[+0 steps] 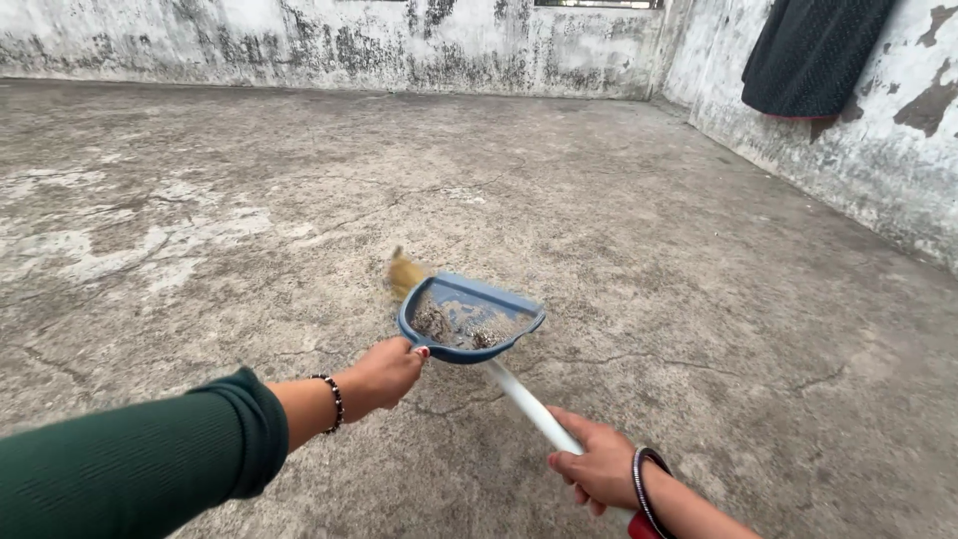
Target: Sweep the floor of an outdoor terrace using a broom and dustpan.
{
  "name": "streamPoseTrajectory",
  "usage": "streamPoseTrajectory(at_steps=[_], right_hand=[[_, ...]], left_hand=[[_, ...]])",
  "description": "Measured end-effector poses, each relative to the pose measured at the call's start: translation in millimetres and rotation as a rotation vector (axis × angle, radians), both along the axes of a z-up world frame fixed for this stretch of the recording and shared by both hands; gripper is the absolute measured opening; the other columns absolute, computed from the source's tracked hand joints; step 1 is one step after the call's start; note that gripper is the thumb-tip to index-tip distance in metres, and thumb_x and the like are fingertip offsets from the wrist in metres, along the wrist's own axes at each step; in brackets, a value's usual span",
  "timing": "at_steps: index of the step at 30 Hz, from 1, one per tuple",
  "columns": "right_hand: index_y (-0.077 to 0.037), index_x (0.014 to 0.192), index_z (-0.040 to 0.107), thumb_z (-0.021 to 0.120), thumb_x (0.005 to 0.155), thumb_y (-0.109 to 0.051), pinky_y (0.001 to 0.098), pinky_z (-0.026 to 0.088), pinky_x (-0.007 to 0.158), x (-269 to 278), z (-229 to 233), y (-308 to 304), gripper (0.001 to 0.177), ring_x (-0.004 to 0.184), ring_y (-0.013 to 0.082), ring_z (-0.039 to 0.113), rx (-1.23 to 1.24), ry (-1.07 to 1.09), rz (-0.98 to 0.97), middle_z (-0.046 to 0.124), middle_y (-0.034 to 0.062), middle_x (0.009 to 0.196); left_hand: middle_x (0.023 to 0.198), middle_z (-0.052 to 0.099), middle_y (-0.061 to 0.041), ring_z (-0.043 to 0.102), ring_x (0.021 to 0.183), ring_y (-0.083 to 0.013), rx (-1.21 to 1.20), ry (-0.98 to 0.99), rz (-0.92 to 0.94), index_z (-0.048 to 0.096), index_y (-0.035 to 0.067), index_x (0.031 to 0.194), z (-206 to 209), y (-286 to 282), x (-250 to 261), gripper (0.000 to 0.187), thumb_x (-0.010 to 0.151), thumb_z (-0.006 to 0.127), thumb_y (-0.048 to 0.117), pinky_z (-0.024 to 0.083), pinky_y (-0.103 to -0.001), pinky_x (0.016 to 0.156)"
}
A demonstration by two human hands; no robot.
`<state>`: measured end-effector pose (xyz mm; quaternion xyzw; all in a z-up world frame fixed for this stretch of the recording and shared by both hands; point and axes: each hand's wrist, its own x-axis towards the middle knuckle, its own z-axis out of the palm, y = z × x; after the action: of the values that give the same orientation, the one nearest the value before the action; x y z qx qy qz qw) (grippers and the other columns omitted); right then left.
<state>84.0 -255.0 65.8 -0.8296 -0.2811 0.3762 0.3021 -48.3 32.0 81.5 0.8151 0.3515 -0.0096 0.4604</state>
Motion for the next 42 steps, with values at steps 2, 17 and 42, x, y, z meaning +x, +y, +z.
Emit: streamPoseTrajectory(at_steps=[2,17,42], right_hand=[[-0.034,0.16,0.032,0.065,0.096,-0.018,0.0281,0.057,0.046,15,-4,0,0.073,0.054,0.0113,0.063,-0.007,0.006,-0.003,0.066,0.0053,0.081],[-0.017,0.131,0.051,0.066,0.089,-0.002,0.0309,0.044,0.04,99,-93,39,0.047,0.049,0.0112,0.045,0.441,0.369,-0.506,0.055,0.0027,0.069],[-0.031,0.154,0.038,0.047,0.102,-0.047,0.0485,0.051,0.103,154,43,309,0.056,0.12,0.0324,0.065,-0.577,-0.976,0.418,0.068,0.0134,0.128]], left_hand=[[0.071,0.052,-0.003,0.047,0.053,-0.0105,0.066,0.02,0.023,0.059,-0.006,0.12,14,-6,-2,0.049,0.111,0.039,0.038,0.044,-0.031,0.05],[0.066,0.05,-0.003,0.045,0.05,-0.0136,-0.001,-0.098,0.208,0.058,0.004,0.12,0,57,13,0.034,0.108,0.041,0.031,0.04,-0.033,0.046],[0.115,0.073,-0.017,0.07,0.112,-0.0336,0.225,-0.264,0.36,0.075,0.01,0.108,29,141,99,0.028,0.092,0.061,0.028,0.055,-0.045,0.095]])
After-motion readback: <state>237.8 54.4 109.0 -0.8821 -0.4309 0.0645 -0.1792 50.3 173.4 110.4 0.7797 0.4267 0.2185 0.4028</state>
